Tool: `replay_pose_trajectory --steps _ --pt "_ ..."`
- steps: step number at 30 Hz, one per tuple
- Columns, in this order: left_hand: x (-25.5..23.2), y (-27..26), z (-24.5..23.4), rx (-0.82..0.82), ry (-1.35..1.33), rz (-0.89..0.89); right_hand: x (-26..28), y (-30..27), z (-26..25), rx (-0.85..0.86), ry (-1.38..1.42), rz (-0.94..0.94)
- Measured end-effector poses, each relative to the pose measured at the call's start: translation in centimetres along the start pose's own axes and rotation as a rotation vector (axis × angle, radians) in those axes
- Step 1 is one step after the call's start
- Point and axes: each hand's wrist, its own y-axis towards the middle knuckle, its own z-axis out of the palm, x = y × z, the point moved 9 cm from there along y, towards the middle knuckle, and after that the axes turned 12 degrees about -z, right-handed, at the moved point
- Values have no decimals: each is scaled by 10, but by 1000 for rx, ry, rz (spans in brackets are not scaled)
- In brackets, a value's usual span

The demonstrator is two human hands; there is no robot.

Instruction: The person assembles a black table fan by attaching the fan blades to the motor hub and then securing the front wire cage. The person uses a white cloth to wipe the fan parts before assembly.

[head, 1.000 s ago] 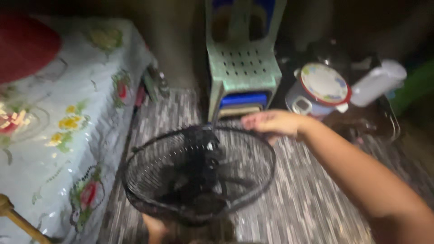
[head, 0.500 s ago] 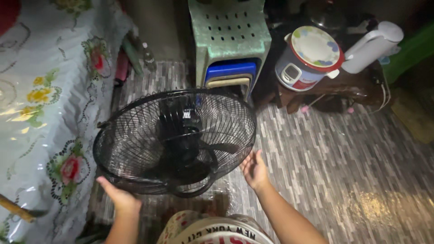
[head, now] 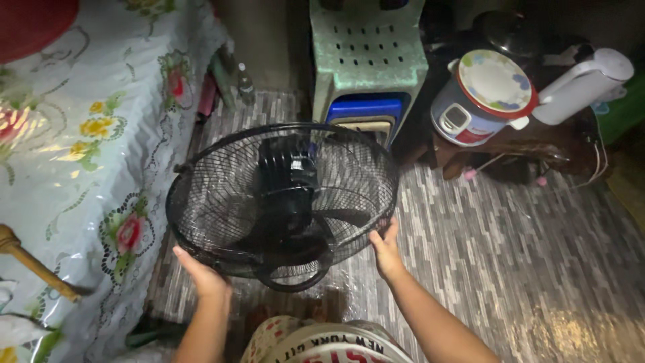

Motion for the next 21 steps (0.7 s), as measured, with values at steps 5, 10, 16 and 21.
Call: replay_pose_trajectory --steps 5,10,16,21 --pt "5 6 -5 -46 -11 -53 3 -1 5 -25 14 41" --pt "-5 -3 -9 -13 147 -19 -1 -11 -13 -146 -41 247" --pt "-28 -16 -11 -160 61 -39 -21 -2 -27 -112 665 335" --pt "-158 -113 99 -247 813 855 -30 2 -22 -68 645 450"
